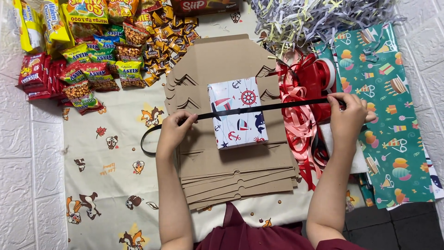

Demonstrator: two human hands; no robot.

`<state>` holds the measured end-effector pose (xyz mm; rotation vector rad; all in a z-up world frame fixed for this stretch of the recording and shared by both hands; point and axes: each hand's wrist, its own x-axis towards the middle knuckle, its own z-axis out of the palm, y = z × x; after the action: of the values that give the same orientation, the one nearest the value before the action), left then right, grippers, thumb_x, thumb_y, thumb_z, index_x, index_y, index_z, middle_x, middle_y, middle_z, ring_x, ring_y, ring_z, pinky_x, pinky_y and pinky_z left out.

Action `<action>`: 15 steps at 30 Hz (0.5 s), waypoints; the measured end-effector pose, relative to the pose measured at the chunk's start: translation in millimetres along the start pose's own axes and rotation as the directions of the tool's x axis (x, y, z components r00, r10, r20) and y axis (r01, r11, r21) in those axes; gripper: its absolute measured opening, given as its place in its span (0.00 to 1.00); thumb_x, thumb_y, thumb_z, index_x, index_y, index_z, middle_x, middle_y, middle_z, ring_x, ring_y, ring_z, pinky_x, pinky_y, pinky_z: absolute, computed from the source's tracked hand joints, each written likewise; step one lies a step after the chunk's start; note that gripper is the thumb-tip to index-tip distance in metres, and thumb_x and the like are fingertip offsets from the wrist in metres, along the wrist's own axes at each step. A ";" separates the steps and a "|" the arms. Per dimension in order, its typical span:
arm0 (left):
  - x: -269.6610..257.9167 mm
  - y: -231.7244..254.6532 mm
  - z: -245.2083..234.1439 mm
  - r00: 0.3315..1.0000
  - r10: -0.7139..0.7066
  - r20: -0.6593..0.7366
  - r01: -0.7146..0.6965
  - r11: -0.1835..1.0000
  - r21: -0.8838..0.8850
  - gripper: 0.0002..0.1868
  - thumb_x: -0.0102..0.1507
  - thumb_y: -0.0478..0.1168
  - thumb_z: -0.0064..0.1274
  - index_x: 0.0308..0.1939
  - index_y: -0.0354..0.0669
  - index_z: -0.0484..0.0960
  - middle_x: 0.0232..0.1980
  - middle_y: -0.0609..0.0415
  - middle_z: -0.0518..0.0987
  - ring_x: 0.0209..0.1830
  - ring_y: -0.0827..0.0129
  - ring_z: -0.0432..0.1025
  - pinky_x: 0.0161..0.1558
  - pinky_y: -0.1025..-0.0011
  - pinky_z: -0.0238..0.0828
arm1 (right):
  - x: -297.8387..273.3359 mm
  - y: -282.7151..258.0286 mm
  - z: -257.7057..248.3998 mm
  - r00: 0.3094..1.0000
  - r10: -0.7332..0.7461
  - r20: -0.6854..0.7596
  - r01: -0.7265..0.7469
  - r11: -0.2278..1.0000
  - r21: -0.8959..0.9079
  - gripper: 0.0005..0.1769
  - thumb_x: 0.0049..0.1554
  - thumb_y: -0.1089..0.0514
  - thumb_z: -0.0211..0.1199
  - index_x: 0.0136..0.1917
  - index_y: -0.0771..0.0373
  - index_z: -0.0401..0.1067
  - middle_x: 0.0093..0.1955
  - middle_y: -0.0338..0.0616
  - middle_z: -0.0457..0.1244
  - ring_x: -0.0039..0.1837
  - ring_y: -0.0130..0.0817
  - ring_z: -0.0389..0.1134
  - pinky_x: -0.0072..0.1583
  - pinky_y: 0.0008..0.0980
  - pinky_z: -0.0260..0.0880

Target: Tying a black decorative ribbon around a small patterned gift box.

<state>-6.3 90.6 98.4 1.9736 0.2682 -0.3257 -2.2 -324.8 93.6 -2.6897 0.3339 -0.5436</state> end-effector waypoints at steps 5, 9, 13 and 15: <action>-3.2 1.4 1.3 0.995 0.098 0.001 -0.098 0.994 -0.037 0.08 0.62 0.45 0.50 0.35 0.45 0.78 0.37 0.59 0.78 0.36 0.74 0.73 0.42 0.79 0.65 | -4.8 -5.5 0.0 0.999 -0.031 -0.019 0.030 0.998 -0.054 0.04 0.64 0.53 0.62 0.49 0.52 0.75 0.51 0.42 0.63 0.56 0.43 0.56 0.53 0.43 0.41; -8.4 4.5 2.8 0.943 0.290 -0.165 -0.284 0.957 0.061 0.17 0.63 0.52 0.44 0.49 0.46 0.76 0.48 0.54 0.73 0.52 0.69 0.65 0.53 0.72 0.68 | -17.0 -41.4 -15.7 0.983 -0.111 -0.145 0.103 0.993 -0.062 0.03 0.62 0.59 0.65 0.50 0.56 0.77 0.56 0.41 0.59 0.59 0.43 0.53 0.56 0.42 0.42; -16.3 1.7 12.6 0.865 0.433 -0.252 -0.388 0.897 0.210 0.12 0.67 0.48 0.46 0.51 0.49 0.76 0.45 0.54 0.74 0.48 0.61 0.65 0.55 0.62 0.59 | -39.5 -71.1 -17.4 0.987 -0.158 0.037 0.144 0.960 0.239 0.04 0.64 0.57 0.60 0.52 0.51 0.72 0.48 0.38 0.59 0.53 0.40 0.61 0.55 0.41 0.54; -15.6 0.8 19.2 0.879 0.439 -0.185 -0.385 0.884 0.266 0.15 0.66 0.48 0.48 0.55 0.49 0.74 0.48 0.53 0.73 0.51 0.59 0.64 0.56 0.60 0.57 | -51.4 -91.2 -13.3 0.912 -0.221 0.345 0.022 0.867 0.498 0.14 0.55 0.52 0.62 0.56 0.50 0.73 0.48 0.41 0.62 0.52 0.40 0.65 0.56 0.36 0.65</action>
<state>-22.7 72.1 96.9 2.2307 -0.0491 0.1734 -39.7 -231.4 125.2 -2.2553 -0.0875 -0.0840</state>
